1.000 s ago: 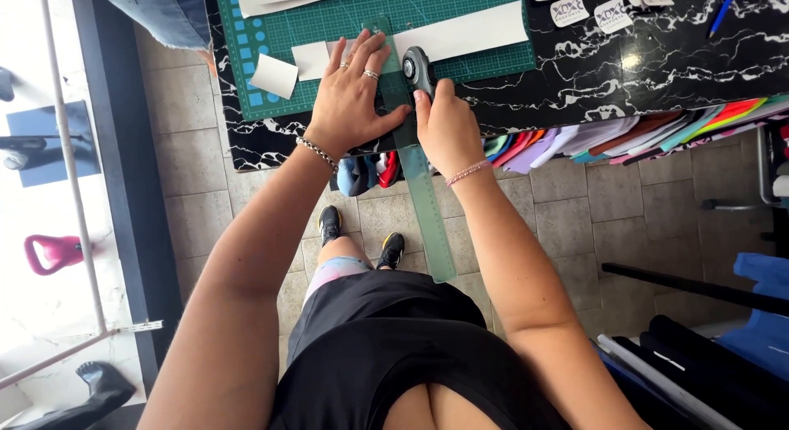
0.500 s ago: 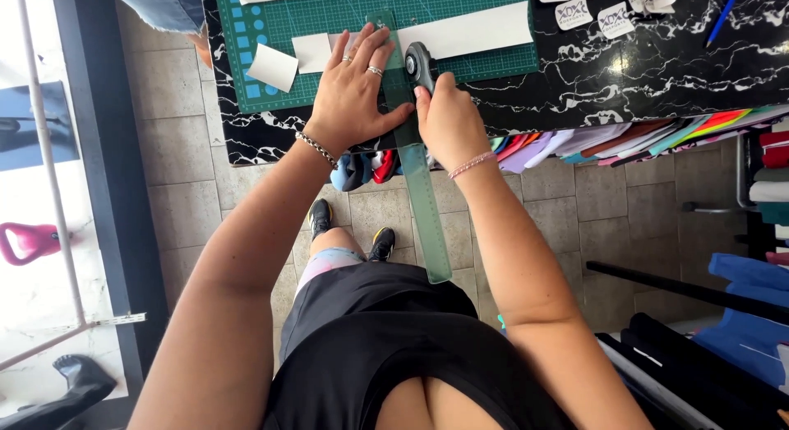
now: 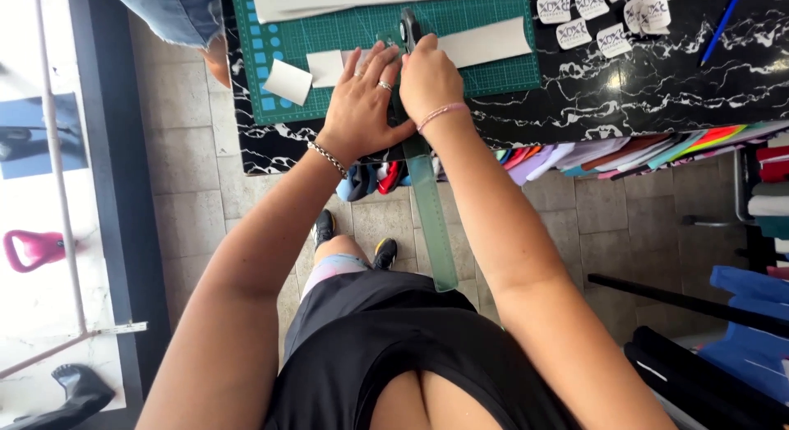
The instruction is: Measuring paper strips with a ruler, cutting them with a rotary cutter on a mat, and using a punch tool to create small squares.
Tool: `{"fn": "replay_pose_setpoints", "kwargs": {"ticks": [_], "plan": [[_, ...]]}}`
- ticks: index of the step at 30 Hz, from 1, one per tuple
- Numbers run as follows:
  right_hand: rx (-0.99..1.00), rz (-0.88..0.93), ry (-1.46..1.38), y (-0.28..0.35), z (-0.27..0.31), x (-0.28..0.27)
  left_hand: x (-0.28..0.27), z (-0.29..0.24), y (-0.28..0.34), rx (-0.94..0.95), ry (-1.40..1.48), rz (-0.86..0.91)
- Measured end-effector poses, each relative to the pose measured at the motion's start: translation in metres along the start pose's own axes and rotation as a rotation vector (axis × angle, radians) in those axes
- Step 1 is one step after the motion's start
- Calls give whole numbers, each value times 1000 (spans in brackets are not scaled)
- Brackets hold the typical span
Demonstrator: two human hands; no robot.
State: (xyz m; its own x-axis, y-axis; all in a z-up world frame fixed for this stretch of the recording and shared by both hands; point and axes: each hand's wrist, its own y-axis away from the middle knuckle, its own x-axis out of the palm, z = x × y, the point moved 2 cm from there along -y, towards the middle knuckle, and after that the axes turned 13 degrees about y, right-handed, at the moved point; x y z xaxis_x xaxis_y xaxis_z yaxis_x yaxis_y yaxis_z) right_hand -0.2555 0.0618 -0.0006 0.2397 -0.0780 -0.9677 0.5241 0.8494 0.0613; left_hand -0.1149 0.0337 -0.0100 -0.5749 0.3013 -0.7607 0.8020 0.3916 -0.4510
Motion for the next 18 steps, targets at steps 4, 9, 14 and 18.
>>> {"fn": "replay_pose_setpoints", "kwargs": {"ticks": [4, 9, 14, 18], "plan": [[-75, -77, -181, 19, -27, -34, -5, -5, -2, -16, -24, 21], [30, -23, -70, 143, -74, -25, -9, -11, 2, 3, -17, -19], [82, -57, -280, 211, -78, 12, -7, -14, -1, 55, -30, -144], [-59, -179, -260, 221, -68, 20, -5, -19, -5, 108, -34, -137]]}}
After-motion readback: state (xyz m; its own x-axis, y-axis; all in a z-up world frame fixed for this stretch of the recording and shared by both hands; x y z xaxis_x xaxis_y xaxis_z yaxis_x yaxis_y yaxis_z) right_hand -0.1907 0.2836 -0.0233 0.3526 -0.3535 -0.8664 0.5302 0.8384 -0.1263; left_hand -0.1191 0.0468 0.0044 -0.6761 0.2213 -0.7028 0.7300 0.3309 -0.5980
